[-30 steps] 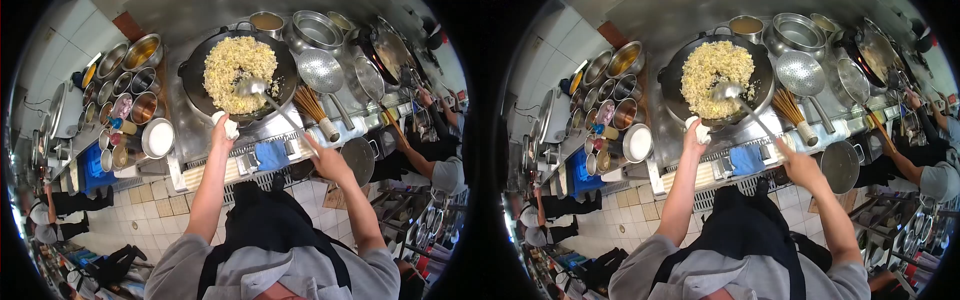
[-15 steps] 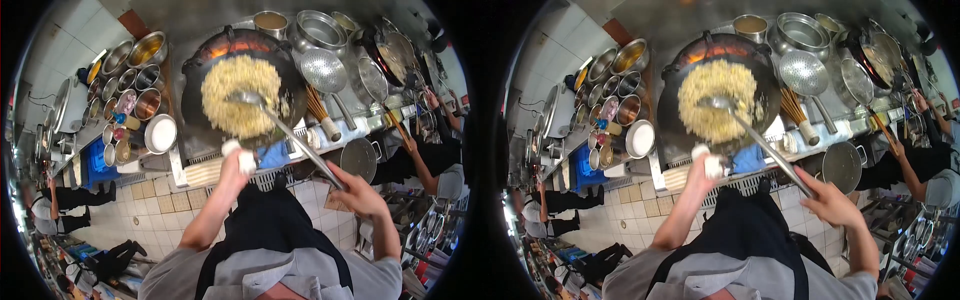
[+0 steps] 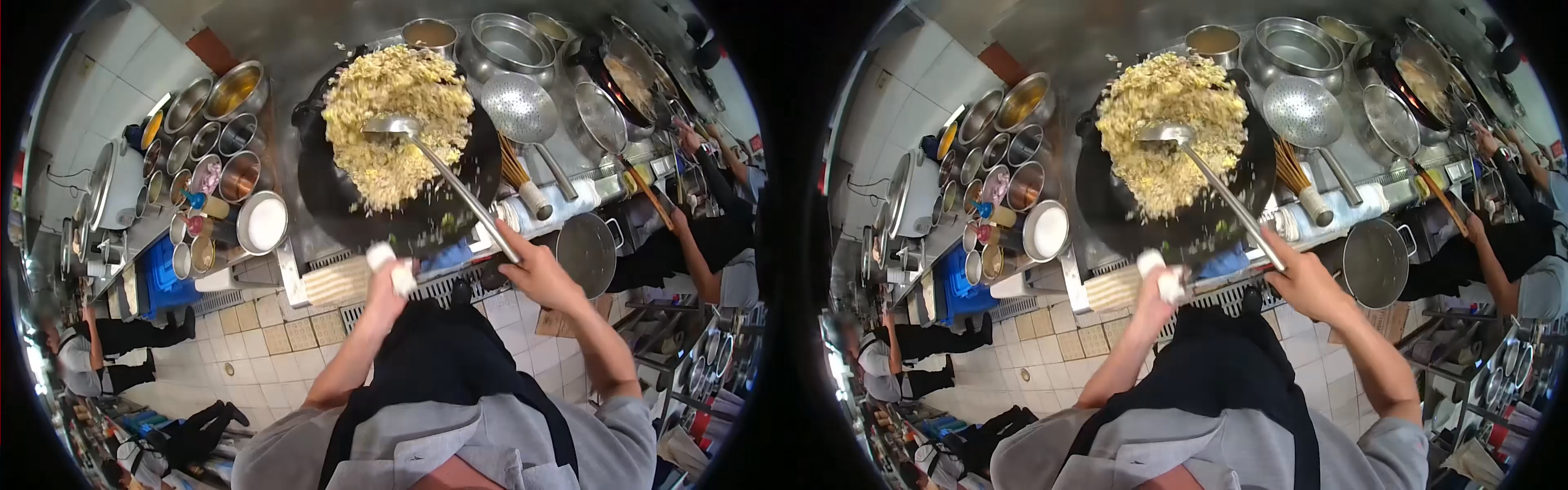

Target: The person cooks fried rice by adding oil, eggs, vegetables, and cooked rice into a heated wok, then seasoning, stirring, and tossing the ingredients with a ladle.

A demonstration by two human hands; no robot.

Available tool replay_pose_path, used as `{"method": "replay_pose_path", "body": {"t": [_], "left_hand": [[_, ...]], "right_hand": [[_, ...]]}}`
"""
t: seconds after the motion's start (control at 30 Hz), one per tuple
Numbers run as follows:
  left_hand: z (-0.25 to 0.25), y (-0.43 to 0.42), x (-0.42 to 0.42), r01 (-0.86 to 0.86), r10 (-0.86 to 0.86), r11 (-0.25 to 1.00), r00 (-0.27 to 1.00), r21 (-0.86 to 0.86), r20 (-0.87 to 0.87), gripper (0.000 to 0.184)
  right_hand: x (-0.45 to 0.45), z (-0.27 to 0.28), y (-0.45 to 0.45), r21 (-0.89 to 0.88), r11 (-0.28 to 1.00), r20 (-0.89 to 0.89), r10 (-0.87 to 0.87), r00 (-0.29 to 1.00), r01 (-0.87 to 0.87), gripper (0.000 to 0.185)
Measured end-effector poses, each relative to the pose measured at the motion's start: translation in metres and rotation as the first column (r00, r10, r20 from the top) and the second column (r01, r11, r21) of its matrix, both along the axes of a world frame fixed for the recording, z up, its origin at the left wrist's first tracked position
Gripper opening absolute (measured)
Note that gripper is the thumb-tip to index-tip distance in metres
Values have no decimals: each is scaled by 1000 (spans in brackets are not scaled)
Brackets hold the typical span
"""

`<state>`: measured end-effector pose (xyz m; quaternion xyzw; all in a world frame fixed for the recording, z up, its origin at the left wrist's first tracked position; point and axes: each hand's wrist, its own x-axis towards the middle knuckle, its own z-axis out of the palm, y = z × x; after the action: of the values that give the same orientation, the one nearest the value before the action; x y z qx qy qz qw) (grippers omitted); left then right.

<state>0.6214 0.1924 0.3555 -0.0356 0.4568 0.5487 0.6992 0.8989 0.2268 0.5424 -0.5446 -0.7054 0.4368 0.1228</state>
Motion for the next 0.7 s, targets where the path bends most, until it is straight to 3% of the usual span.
{"method": "replay_pose_path", "body": {"t": [0.03,0.1,0.17,0.2,0.3,0.37,0.4,0.43,0.47,0.5,0.57,0.63,0.7], "left_hand": [[16,25,-6,-17,20,998,999,-66,35,19],[48,52,-12,70,-73,997,991,32,111,4],[100,37,0,38,-28,991,996,-127,83,2],[105,41,4,3,6,992,997,-124,71,3],[78,88,-4,72,-65,993,995,-95,74,6],[1,97,-3,61,-56,996,994,61,-91,16],[-13,80,6,36,-30,994,998,103,-57,17],[-21,54,11,109,-87,983,986,145,-145,21],[-18,27,20,55,-45,995,990,77,-136,26],[-7,2,19,63,-58,997,994,50,-92,27],[18,-2,11,15,-15,1000,1000,1,4,22],[49,39,-5,-24,25,998,1000,-52,10,13],[35,95,-27,-23,24,1000,998,15,-59,7]], "right_hand": [[2,26,-9,-123,992,-54,-10,998,3,72],[33,73,-24,-395,918,-132,-18,991,-36,72],[48,91,-25,-610,793,-151,-131,980,12,71],[57,92,-26,-683,730,-168,-177,970,15,70],[48,53,9,-416,908,-82,20,996,-53,69],[20,39,37,-323,946,112,19,994,18,66],[16,1,45,42,995,90,86,992,-90,64],[15,-29,52,399,899,97,153,983,-179,63],[-6,1,45,158,986,143,22,990,-45,59],[-12,9,40,205,978,7,21,1000,-22,60],[-10,54,25,50,999,-19,10,1000,-9,62],[2,70,4,42,998,-148,-42,988,49,64],[8,83,-11,-202,970,-330,-200,923,138,66]]}}
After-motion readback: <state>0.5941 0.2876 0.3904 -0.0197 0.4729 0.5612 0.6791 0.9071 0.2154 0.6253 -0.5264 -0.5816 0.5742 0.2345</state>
